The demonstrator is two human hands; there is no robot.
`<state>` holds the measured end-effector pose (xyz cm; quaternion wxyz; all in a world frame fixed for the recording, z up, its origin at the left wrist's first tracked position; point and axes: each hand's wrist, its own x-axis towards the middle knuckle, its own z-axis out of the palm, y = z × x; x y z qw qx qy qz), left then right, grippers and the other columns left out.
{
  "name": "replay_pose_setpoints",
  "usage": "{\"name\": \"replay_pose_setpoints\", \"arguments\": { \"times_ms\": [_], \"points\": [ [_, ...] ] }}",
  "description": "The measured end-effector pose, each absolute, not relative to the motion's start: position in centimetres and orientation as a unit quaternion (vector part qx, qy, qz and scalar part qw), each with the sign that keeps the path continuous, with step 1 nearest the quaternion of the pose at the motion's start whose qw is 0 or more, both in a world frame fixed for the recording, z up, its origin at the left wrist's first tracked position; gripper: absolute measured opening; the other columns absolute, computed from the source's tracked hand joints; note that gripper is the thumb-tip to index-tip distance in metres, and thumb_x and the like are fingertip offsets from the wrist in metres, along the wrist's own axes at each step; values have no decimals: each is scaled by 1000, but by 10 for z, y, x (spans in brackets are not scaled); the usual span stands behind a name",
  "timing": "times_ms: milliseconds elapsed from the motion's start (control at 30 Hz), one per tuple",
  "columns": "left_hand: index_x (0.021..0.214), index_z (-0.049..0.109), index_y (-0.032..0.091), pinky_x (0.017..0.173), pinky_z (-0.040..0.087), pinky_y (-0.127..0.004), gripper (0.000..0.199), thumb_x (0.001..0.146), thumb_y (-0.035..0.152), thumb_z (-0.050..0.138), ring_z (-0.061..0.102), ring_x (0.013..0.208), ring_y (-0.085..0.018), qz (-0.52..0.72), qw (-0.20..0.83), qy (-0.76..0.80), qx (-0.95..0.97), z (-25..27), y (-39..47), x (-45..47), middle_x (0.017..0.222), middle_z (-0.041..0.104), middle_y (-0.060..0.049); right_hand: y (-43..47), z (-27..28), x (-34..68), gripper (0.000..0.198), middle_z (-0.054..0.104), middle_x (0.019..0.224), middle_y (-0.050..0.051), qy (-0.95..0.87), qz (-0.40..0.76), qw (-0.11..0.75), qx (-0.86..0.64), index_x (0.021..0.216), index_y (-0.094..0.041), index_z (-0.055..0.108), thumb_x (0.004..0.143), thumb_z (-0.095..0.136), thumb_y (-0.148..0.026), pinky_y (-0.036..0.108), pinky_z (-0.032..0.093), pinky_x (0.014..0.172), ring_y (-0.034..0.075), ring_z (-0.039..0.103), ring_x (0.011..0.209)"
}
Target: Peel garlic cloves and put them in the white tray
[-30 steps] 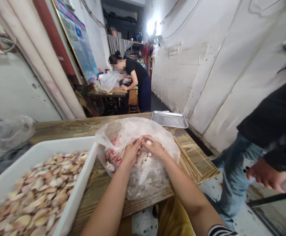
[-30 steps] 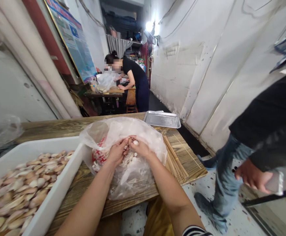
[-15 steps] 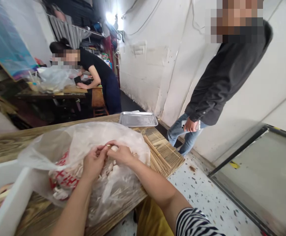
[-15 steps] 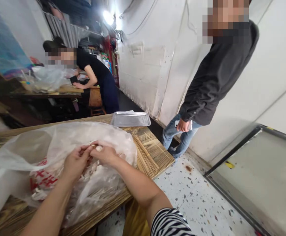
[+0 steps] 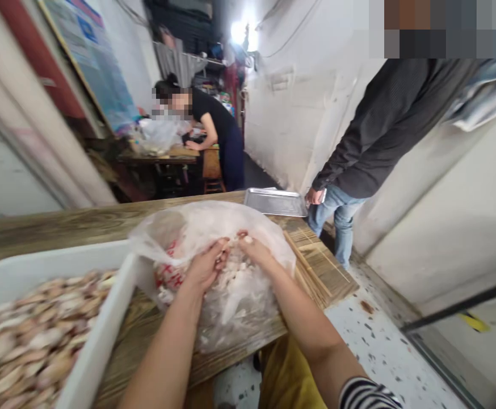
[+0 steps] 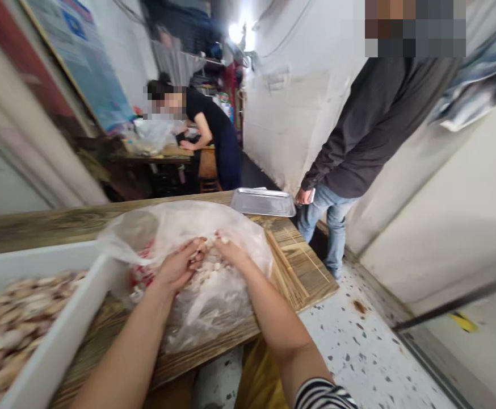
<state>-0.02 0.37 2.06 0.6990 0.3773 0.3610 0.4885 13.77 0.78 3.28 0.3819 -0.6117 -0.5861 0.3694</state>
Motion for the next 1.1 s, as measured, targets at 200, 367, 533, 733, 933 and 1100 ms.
{"name": "replay_pose_setpoints", "arguments": {
  "times_ms": [200, 367, 533, 733, 933, 1100],
  "points": [
    [78, 57, 12, 39, 27, -13, 34, 57, 33, 73, 42, 51, -3, 500, 686, 364, 384, 13, 10, 0, 64, 53, 1, 7, 33, 141, 14, 53, 62, -5, -615, 411, 379, -556, 85, -19, 55, 80, 46, -29, 18, 40, 49, 8, 46, 50],
    [82, 60, 13, 40, 28, -15, 32, 64, 39, 66, 41, 47, -4, 509, 612, 403, 453, 1, 14, 1, 60, 52, 3, 9, 24, 138, 16, 64, 83, 2, -713, 245, 434, -494, 86, -16, 62, 78, 51, -24, 24, 45, 73, 13, 58, 77],
    [92, 65, 15, 49, 37, -20, 33, 72, 41, 57, 52, 55, -11, 502, 473, 470, 550, -4, 14, 0, 60, 60, 1, 8, 20, 137, 22, 67, 90, 7, -780, 93, 394, -477, 94, -17, 65, 83, 47, -23, 26, 43, 78, 15, 59, 84],
    [96, 64, 16, 79, 43, -26, 32, 81, 35, 44, 60, 87, -17, 453, 333, 481, 672, 4, 11, -2, 91, 68, -4, 2, 25, 136, 25, 66, 88, 7, -829, 48, 333, -447, 96, -15, 63, 87, 40, -20, 24, 42, 77, 15, 58, 83],
    [99, 62, 16, 80, 43, -28, 32, 83, 33, 41, 60, 87, -18, 416, 280, 495, 710, 5, 10, -4, 95, 67, -7, 2, 22, 134, 23, 66, 87, 8, -825, -1, 315, -468, 96, -14, 62, 86, 42, -20, 23, 41, 75, 15, 58, 82],
    [93, 61, 18, 75, 43, -27, 31, 85, 34, 36, 60, 82, -17, 365, 253, 522, 728, 7, 8, -6, 88, 67, -6, 3, 18, 135, 19, 64, 77, 6, -837, -92, 274, -465, 87, -15, 63, 83, 45, -20, 22, 38, 69, 14, 56, 75]
  ]
}}
